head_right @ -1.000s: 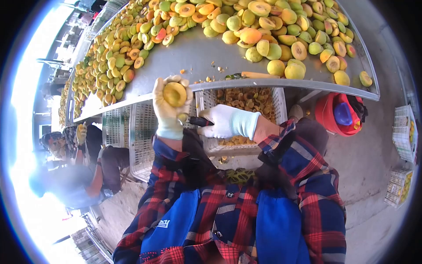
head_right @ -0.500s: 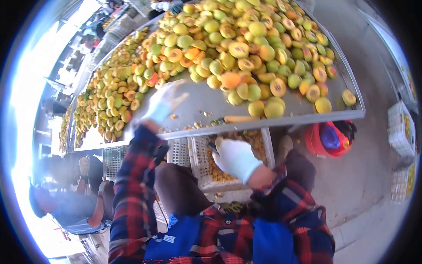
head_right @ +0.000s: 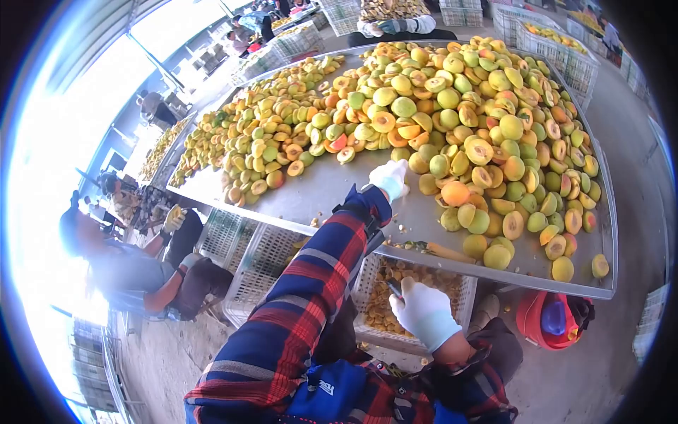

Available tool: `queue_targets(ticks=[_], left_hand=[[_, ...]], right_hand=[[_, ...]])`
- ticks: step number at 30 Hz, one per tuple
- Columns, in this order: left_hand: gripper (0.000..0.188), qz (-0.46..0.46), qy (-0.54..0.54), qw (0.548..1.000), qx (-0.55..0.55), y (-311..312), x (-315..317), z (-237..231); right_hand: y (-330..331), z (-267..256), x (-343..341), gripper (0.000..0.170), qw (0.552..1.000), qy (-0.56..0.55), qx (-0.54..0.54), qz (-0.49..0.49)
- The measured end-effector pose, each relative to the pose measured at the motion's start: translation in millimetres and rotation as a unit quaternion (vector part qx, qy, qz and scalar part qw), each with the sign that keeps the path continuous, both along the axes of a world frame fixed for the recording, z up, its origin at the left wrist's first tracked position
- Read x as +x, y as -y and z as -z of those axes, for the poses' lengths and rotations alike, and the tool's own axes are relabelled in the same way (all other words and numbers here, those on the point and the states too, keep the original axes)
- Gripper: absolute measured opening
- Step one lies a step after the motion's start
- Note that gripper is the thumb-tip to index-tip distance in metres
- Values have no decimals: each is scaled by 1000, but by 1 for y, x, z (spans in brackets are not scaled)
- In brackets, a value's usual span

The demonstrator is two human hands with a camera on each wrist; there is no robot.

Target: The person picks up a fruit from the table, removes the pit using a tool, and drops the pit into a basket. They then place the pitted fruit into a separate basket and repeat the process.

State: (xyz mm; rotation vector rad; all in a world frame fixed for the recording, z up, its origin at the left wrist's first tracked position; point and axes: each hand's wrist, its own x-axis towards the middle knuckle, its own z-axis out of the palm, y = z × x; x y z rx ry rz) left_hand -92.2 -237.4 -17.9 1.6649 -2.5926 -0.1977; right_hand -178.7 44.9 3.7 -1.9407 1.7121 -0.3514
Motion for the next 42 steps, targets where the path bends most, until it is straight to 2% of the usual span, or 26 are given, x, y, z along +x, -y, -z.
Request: queue_targets(ticks=[3,5,7,8,9,10,11,12,13,14,15,16,19,23,25,28,33,34,35,36,37,38,39,40,41,42], left_hand=[[50,10,-21,999,36,-19,27,0],[49,-15,-52,996,64,-36,46,-7],[55,-85,-135,984,82,-55,65,-15],[57,-70,-204,974,73,-58,79,-12],[55,-87,-301,948,53,-74,87,-20],[51,-115,-407,900,108,-85,97,-26],[42,-81,-523,832,165,-90,104,-23],[33,-123,-631,715,273,-124,114,-56],[22,-95,-682,679,256,-134,121,-51],[23,-112,-723,632,254,-144,127,-47],[29,-97,-742,609,263,-149,134,-33],[37,-187,-739,570,306,-169,142,-52],[53,-195,-761,515,343,-182,159,-28],[55,-197,-755,523,342,-190,173,-22],[55,-196,-739,556,326,-190,180,-24],[55,-200,-762,554,270,-188,179,-19],[57,-201,-776,541,254,-193,177,-34],[55,-227,-785,533,222,-198,177,-46],[54,-252,-789,524,198,-202,176,-52],[52,-232,-810,499,204,-201,180,-47],[51,-205,-826,473,228,-195,179,-40],[48,-186,-860,415,233,-194,179,-41],[48,-192,-874,375,244,-193,176,-39],[51,-163,-900,326,239,-189,173,-25],[60,-133,-905,317,250,-186,172,-14],[68,-244,-882,310,258,-194,167,-46]], right_hand=[[0,1,-1,32,998,26,-64,-14],[3,-2,4,30,999,32,-40,-7],[14,47,1,30,995,99,-4,10],[20,60,-1,27,995,99,-19,-1],[14,17,13,21,978,184,94,23],[14,8,21,18,972,212,94,18],[13,7,26,15,966,242,94,16],[14,13,30,14,960,260,106,22],[14,19,32,14,953,279,119,29],[13,23,35,16,953,278,119,35],[12,27,39,15,938,307,151,63],[9,30,41,17,938,307,152,60],[-2,27,50,27,925,323,184,83],[-8,29,64,45,939,317,118,57],[-6,30,71,44,946,302,108,49],[-1,33,76,41,947,303,92,43],[16,31,78,34,942,318,96,43],[20,30,76,30,938,335,83,33],[34,49,62,34,957,289,1,-16],[18,-9,86,42,968,249,-8,-15],[24,4,79,46,967,243,-72,-42],[27,-2,81,25,951,202,-195,-126],[29,-1,72,20,968,142,-154,-138],[27,-12,76,21,955,146,-213,-147],[21,-33,85,26,960,230,-151,-48],[21,-33,86,30,957,269,-104,-10]])
